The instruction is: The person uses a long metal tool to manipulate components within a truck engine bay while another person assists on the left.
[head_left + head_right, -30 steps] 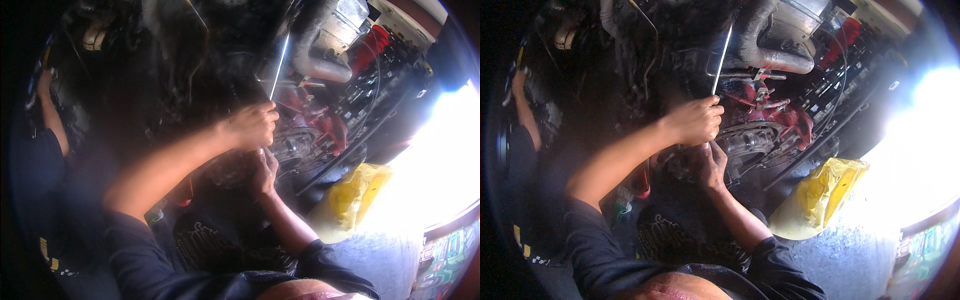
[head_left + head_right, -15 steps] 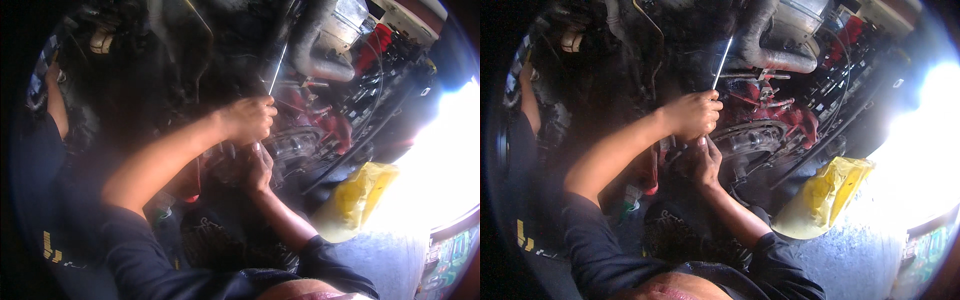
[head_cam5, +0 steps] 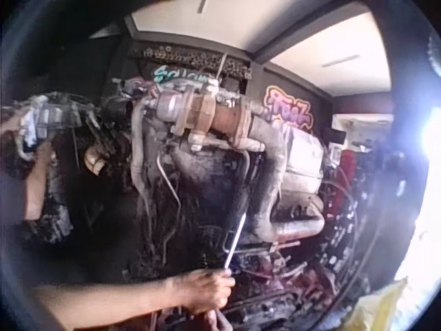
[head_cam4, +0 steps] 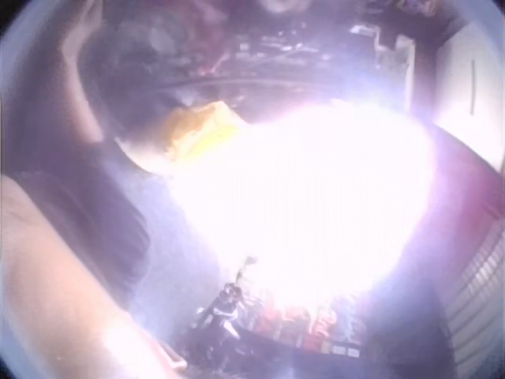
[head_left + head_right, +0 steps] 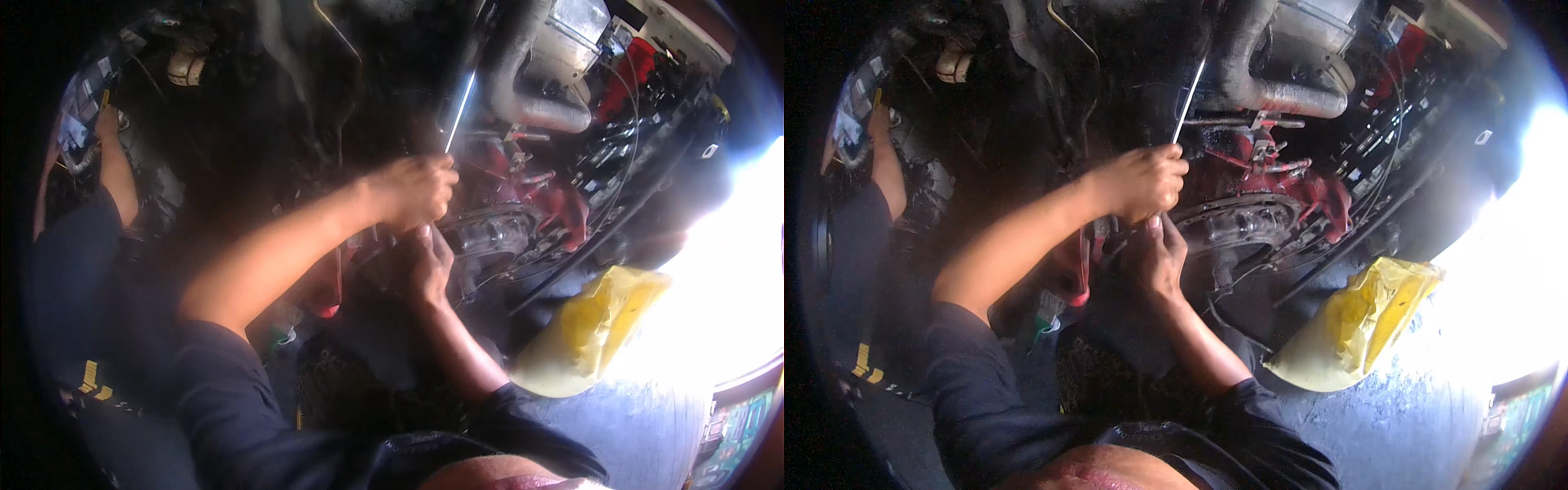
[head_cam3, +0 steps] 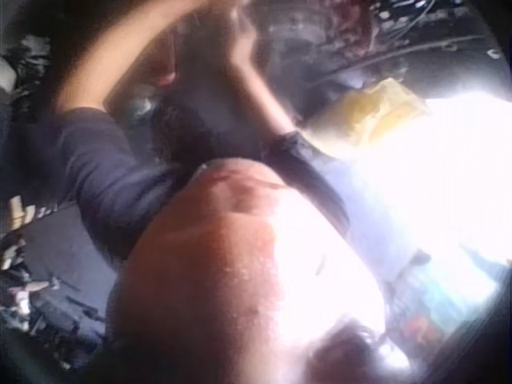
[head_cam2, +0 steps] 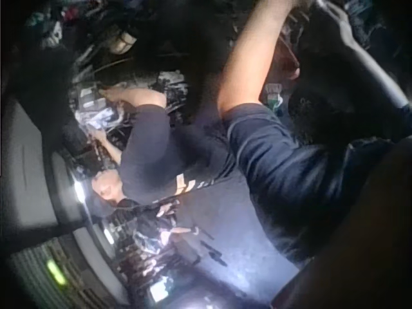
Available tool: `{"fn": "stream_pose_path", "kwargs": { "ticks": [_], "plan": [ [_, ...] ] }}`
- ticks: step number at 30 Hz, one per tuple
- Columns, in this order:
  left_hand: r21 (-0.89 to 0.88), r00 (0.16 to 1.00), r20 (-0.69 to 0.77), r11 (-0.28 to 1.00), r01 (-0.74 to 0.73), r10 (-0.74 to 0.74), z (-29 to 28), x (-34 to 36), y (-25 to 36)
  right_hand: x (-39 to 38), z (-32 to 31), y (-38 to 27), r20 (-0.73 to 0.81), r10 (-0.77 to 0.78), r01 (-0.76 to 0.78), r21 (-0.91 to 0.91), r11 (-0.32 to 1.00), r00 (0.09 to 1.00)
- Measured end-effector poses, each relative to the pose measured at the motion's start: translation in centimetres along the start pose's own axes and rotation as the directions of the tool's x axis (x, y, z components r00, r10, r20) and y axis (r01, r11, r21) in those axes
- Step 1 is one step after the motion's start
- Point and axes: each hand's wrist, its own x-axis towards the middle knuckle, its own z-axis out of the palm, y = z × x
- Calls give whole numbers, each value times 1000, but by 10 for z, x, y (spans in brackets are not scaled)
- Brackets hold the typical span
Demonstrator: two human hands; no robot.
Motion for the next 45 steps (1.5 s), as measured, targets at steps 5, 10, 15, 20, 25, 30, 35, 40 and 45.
{"fn": "stream_pose_path", "kwargs": {
  "ticks": [5,10,15,20,25,30,35,40,45],
  "plan": [
    [-57,999,53,998,-3,6,-5,9,-16,11,4,1,-43,45,-36,183,983,998],
    [-48,998,-56,999,22,-24,9,10,-2,5,-12,-5,-64,-36,27,-141,990,997],
    [2,998,-55,1000,-3,3,7,8,-6,7,-1,-12,-90,-77,61,-169,984,993],
    [-45,999,32,999,-18,20,-11,15,-14,5,-6,-21,3,74,-73,133,988,997],
    [-70,991,133,997,43,-33,-28,26,-19,7,6,-46,-97,-48,31,-164,986,994],
    [-25,995,64,997,74,-72,-12,38,-13,18,-24,-32,-106,-159,122,-294,948,982],
    [-46,996,5,995,92,-92,29,19,29,-15,-35,-20,-108,-56,7,-405,914,993],
    [-179,920,-189,934,311,-342,0,-8,82,-34,-74,-10,-141,-229,108,-575,811,963],
    [-574,747,-311,743,345,-587,-22,-48,134,-55,-102,-40,-215,-152,60,-383,922,965]
  ]
}}
